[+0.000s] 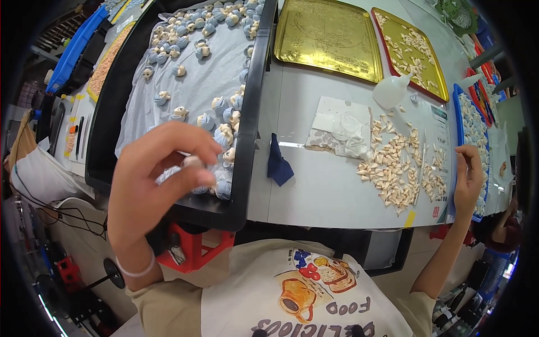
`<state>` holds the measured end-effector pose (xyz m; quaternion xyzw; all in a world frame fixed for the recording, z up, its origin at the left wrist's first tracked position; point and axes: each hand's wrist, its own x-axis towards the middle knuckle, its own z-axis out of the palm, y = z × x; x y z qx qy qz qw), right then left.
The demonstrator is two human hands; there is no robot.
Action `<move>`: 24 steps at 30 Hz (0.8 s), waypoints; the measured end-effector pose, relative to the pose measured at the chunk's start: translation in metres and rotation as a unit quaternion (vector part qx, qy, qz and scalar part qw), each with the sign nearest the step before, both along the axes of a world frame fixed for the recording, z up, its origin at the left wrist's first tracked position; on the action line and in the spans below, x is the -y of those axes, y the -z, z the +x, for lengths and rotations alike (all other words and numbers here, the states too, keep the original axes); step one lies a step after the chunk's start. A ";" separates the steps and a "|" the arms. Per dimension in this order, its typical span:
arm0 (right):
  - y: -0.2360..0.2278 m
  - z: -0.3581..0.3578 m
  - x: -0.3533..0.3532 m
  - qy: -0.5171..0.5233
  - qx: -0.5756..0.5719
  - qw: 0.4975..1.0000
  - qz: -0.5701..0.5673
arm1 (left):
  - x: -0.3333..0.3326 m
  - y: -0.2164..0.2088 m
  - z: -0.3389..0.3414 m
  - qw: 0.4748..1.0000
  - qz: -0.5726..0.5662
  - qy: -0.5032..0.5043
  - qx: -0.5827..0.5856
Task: The person glues small parts onto figurine heads at an assembly station using a glue bottle.
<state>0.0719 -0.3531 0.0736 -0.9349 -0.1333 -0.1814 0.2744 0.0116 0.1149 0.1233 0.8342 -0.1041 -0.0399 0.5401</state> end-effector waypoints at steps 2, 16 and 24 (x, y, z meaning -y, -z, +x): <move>-0.003 -0.003 -0.005 -0.002 0.012 1.000 0.005 | 0.018 -0.006 -0.018 0.999 -0.035 -0.005 0.022; -0.010 -0.005 -0.022 -0.028 -0.072 0.993 0.091 | 0.113 0.070 -0.035 0.946 -0.287 0.150 -0.022; 0.000 0.019 -0.067 -0.091 -0.107 0.953 0.267 | 0.118 0.101 -0.008 0.917 -0.359 0.076 -0.157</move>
